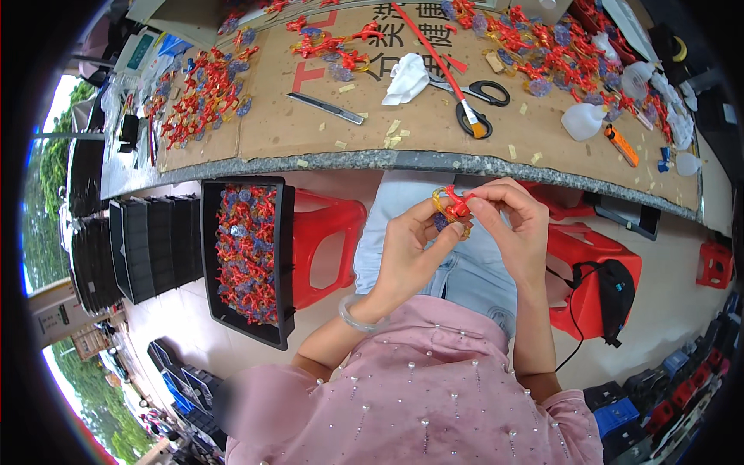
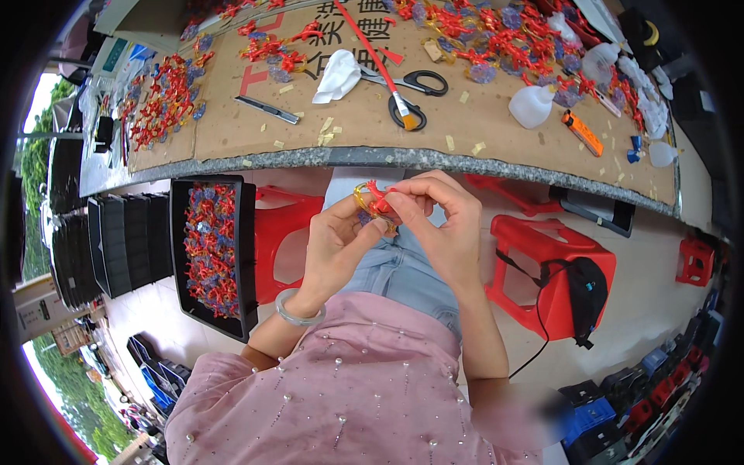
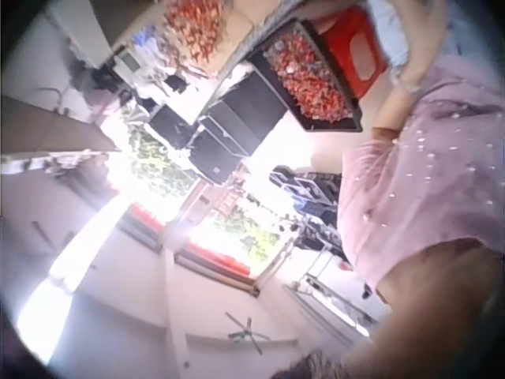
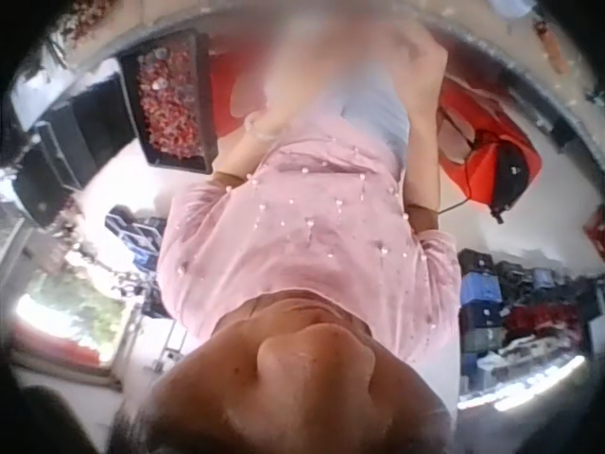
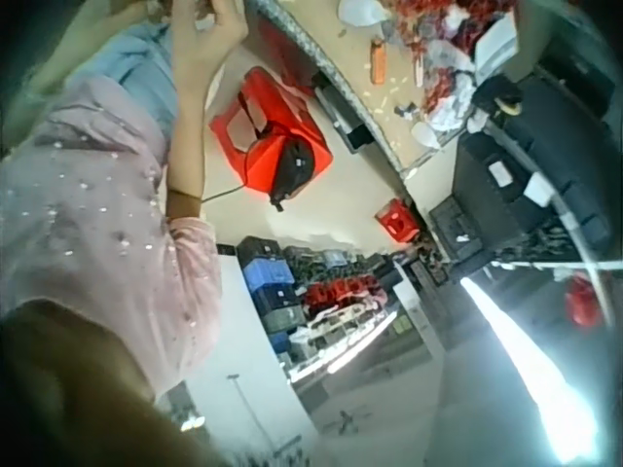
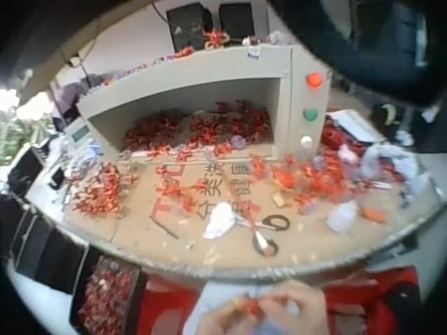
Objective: The person applies glue from a bottle to small red and purple plastic decorative pieces, then joins them together by hand.
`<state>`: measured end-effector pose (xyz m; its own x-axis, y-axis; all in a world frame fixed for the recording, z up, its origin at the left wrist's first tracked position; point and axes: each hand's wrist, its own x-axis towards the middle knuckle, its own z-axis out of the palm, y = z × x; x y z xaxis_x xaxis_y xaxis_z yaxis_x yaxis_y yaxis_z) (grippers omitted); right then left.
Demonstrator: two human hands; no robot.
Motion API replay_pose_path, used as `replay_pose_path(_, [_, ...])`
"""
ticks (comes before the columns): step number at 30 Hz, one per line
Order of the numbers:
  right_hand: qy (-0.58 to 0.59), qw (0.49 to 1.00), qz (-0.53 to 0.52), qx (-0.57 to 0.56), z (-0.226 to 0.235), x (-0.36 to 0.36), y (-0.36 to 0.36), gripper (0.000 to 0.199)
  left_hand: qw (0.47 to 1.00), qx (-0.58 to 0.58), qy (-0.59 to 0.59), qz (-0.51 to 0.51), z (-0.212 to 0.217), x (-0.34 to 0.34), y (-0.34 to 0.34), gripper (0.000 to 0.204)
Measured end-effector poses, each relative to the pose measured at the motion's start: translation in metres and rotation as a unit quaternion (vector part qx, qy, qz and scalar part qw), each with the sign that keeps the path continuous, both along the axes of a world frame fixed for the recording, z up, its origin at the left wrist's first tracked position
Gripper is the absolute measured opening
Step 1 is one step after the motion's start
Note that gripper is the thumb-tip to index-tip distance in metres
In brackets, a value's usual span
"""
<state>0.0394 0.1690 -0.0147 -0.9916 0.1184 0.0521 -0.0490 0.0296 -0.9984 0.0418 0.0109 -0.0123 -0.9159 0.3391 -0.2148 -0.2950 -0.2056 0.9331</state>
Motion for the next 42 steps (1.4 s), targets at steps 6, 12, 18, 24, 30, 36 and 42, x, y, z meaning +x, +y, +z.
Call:
replay_pose_path(6, [-0.009, 1.000, -0.002, -0.008, -0.001, 0.002, 0.008, 0.008, 0.996, 0.051, -0.070, -0.014, 0.005, -0.002, 0.005, 0.027])
replay_pose_path(12, [-0.067, 0.991, -0.059, -0.101, 0.002, 0.000, 0.002, 0.010, 0.997, 0.073, -0.030, -0.003, 0.003, -0.004, 0.005, 0.034])
replay_pose_path(18, [-0.149, 0.964, -0.037, -0.217, -0.002, 0.008, -0.005, 0.011, 0.992, 0.085, 0.052, 0.076, -0.004, -0.017, 0.000, 0.040])
replay_pose_path(24, [-0.177, 0.906, -0.083, -0.376, 0.004, 0.014, -0.025, 0.012, 0.985, 0.065, 0.153, 0.038, -0.016, -0.026, 0.007, 0.050])
replay_pose_path(30, [-0.182, 0.938, -0.084, -0.282, 0.003, 0.021, -0.026, 0.009, 0.982, 0.176, -0.040, 0.047, 0.000, -0.023, 0.003, 0.048])
replay_pose_path(36, [0.037, 0.975, -0.115, 0.188, 0.012, 0.009, -0.008, 0.016, 0.994, 0.061, -0.082, 0.028, 0.000, -0.027, -0.009, 0.041])
replay_pose_path(42, [0.048, 0.965, -0.003, 0.259, 0.010, -0.001, -0.002, 0.017, 0.998, 0.012, -0.062, 0.003, 0.003, -0.023, -0.006, 0.043])
